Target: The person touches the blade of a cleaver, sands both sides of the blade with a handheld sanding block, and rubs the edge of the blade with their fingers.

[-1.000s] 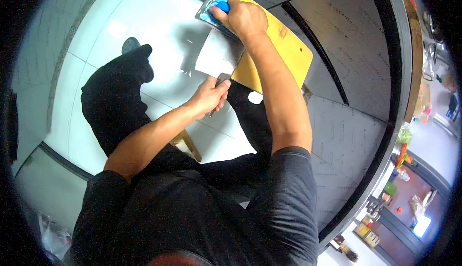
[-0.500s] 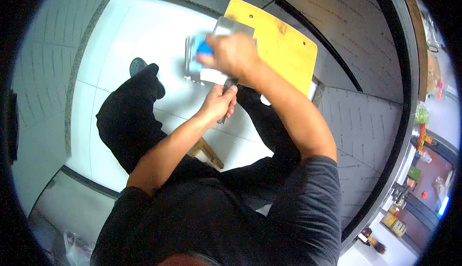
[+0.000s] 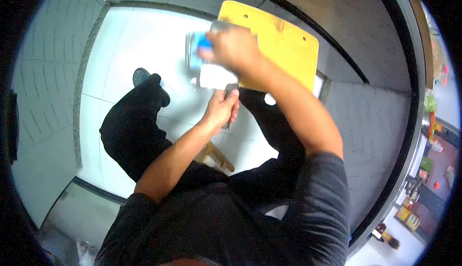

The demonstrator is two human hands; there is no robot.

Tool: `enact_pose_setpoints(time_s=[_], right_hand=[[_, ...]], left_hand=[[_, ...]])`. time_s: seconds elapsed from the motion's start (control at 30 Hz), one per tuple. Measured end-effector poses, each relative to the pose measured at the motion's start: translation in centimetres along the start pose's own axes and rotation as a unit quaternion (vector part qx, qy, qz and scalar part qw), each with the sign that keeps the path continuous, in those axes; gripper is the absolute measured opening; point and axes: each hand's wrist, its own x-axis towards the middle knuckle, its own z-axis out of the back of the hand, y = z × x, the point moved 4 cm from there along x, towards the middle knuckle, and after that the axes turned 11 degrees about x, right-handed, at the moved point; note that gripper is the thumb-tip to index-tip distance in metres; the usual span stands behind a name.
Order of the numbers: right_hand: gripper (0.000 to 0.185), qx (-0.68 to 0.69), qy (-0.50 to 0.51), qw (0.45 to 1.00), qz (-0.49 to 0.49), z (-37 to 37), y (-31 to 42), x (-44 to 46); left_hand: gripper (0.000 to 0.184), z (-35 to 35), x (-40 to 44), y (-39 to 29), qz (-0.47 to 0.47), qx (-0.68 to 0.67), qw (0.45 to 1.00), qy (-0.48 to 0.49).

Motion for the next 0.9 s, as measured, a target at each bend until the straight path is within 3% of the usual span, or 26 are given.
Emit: enact_pose_setpoints(time_s=[0.1,0.17,0.2,0.27,0.33,0.37,0.4,0.47,0.53,0.57,0.63,0.67,0.73,0.8,0.87,0.9], right_hand=[[0.052,-0.036,-0.049,0.997,-0.055,0.9,-3.2,4.9],[0.055,-0.03,0.001,0.997,-0.074,0.3,-2.1,3.4],[0.055,-0.018,0.009,1.0,0.006,0.8,0.4,1.1],[0.052,-0.022,0.111,0.992,0.052,0.4,2.9,-1.8],[0.05,-0.011,0.031,0.998,0.056,0.1,1.2,-0.8],[0.051,0.007,-0.01,1.0,-0.001,0.4,-0.5,0.7],[0.052,-0.026,0.018,0.997,-0.072,0.7,-2.3,3.2],[0.052,-0.043,-0.039,0.994,-0.092,0.9,-3.1,4.6],[0.053,-0.019,-0.011,1.0,0.009,0.6,-0.6,1.5],[0.053,-0.017,0.063,0.998,0.017,0.6,1.3,-0.6],[0.054,-0.014,0.057,0.995,0.075,-0.1,1.5,-1.2],[0.055,-0.01,0.047,0.996,0.075,-0.3,1.0,-1.0],[0.059,-0.024,0.019,0.998,-0.063,0.4,-1.4,3.0],[0.06,-0.049,-0.046,0.995,-0.067,0.8,-3.0,5.5],[0.06,-0.012,0.024,0.997,-0.077,0.4,-1.5,3.0],[0.059,-0.003,0.029,0.999,-0.019,0.4,0.1,0.8]], left_hand=[[0.022,0.0,0.7,0.7,0.007,0.0,1.0,0.004],[0.021,-0.1,0.5,1.1,0.005,0.002,1.0,0.008],[0.02,0.0,0.8,0.9,0.001,-0.003,1.0,0.008],[0.02,0.0,0.1,0.0,-0.002,-0.009,1.0,0.006],[0.02,0.0,0.4,0.5,0.011,0.013,1.0,-0.006],[0.019,-0.1,0.5,0.8,0.009,0.004,1.0,-0.001],[0.019,-0.1,0.7,0.8,0.0,-0.004,1.0,0.002],[0.019,-0.1,0.6,0.5,-0.003,-0.005,1.0,0.004],[0.018,-0.1,0.5,0.7,0.001,-0.01,1.0,0.002],[0.018,-0.1,0.6,0.7,0.001,0.001,1.0,0.006],[0.017,-0.1,0.5,0.3,0.001,-0.001,1.0,0.009],[0.017,0.1,0.8,0.2,0.003,0.002,1.0,0.008],[0.018,0.0,0.4,0.5,-0.013,-0.002,1.0,0.0],[0.019,-0.1,0.8,0.5,-0.013,-0.009,1.0,0.006],[0.02,-0.1,0.5,0.6,0.0,-0.005,1.0,-0.002],[0.02,-0.2,0.4,0.7,0.0,-0.007,1.0,-0.001]])
